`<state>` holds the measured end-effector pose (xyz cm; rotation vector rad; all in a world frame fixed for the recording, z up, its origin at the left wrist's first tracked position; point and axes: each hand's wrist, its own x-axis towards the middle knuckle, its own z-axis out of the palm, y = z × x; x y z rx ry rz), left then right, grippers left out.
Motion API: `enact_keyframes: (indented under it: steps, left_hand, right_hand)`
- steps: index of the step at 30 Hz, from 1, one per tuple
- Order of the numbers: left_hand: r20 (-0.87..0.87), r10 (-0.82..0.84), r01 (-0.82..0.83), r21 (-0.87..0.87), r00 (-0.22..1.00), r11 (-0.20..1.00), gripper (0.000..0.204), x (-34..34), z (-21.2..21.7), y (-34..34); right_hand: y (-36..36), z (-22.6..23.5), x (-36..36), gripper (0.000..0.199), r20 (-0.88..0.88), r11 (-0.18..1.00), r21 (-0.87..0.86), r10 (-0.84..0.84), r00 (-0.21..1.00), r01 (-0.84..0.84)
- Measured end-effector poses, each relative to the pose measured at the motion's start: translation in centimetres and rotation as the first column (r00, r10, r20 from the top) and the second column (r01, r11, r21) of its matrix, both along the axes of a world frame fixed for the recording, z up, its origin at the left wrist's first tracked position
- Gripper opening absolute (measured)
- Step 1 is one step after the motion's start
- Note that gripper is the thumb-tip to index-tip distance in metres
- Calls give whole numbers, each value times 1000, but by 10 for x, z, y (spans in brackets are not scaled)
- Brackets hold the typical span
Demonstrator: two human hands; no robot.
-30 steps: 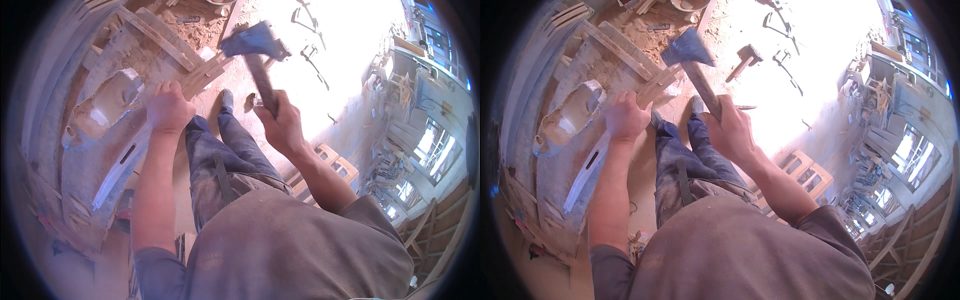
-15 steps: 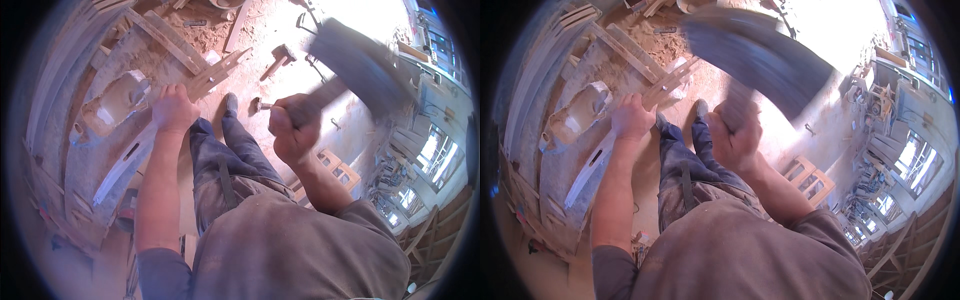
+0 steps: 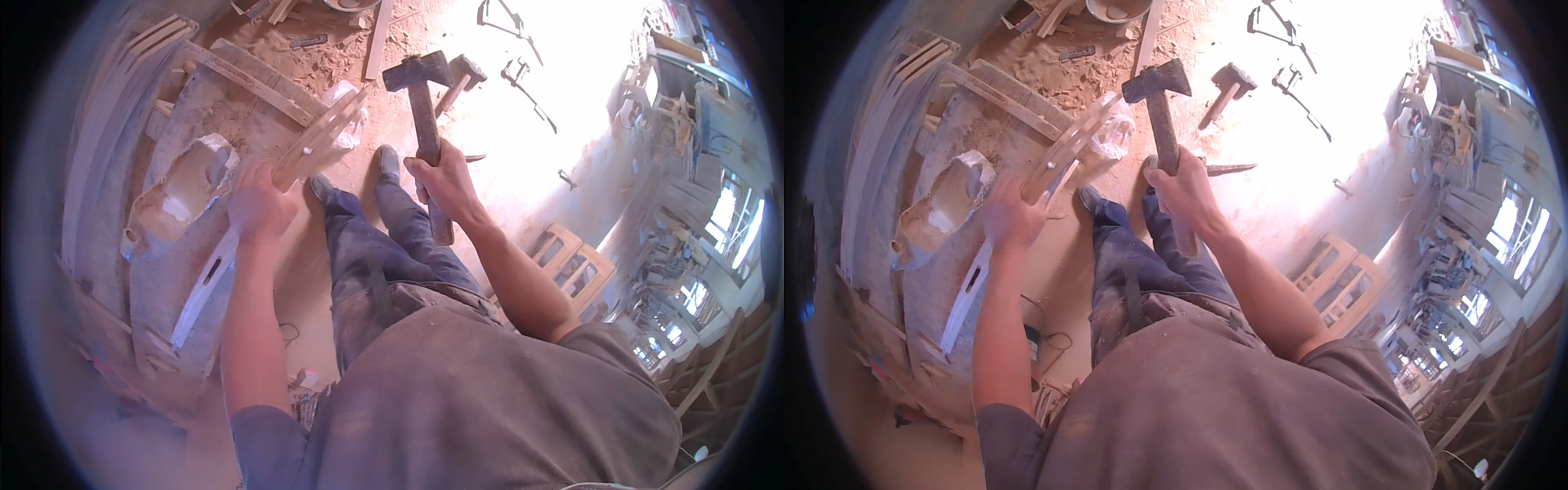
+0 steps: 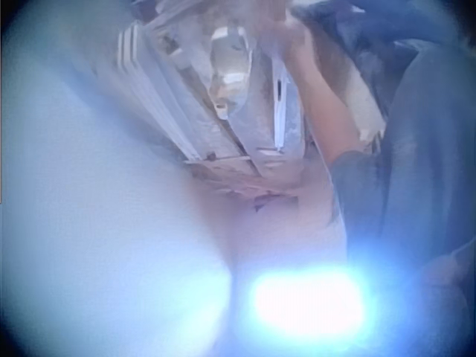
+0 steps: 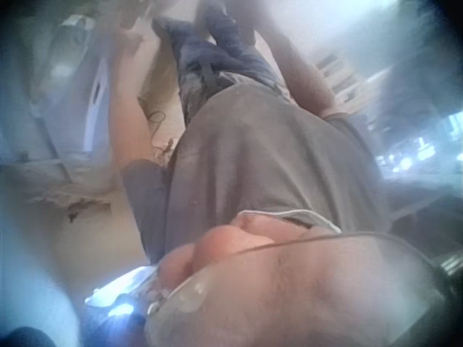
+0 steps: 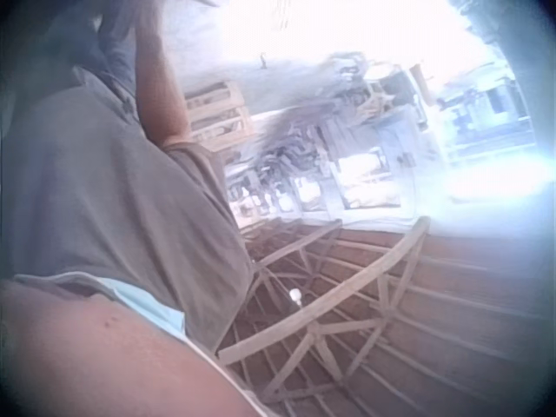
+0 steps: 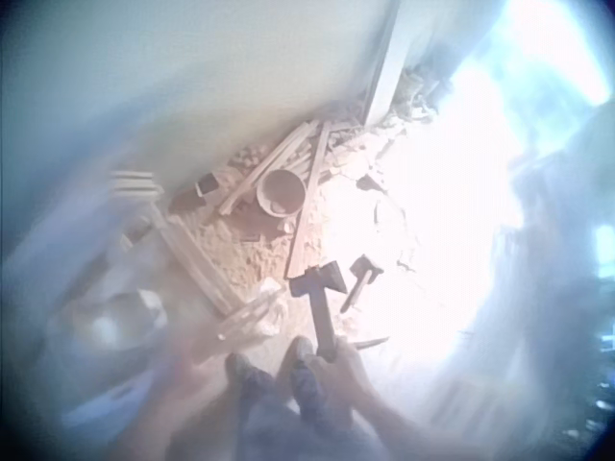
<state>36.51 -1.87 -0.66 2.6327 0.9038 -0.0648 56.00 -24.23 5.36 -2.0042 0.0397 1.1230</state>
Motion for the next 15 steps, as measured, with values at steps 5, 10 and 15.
enact_keyframes:
  steps: [5,10,15]
  left_hand:
    - [58,-38,38,-1,998,999,42,13,6,3]
    - [121,-49,52,-22,991,998,45,36,10,-4]
    - [216,-10,43,-149,976,988,46,42,11,2]
  right_hand:
    - [-5,-32,-4,17,36,987,-57,150,988,-148]
    - [-5,8,37,13,3,983,98,-158,987,157]
    - [-4,5,31,7,303,822,404,-535,789,401]
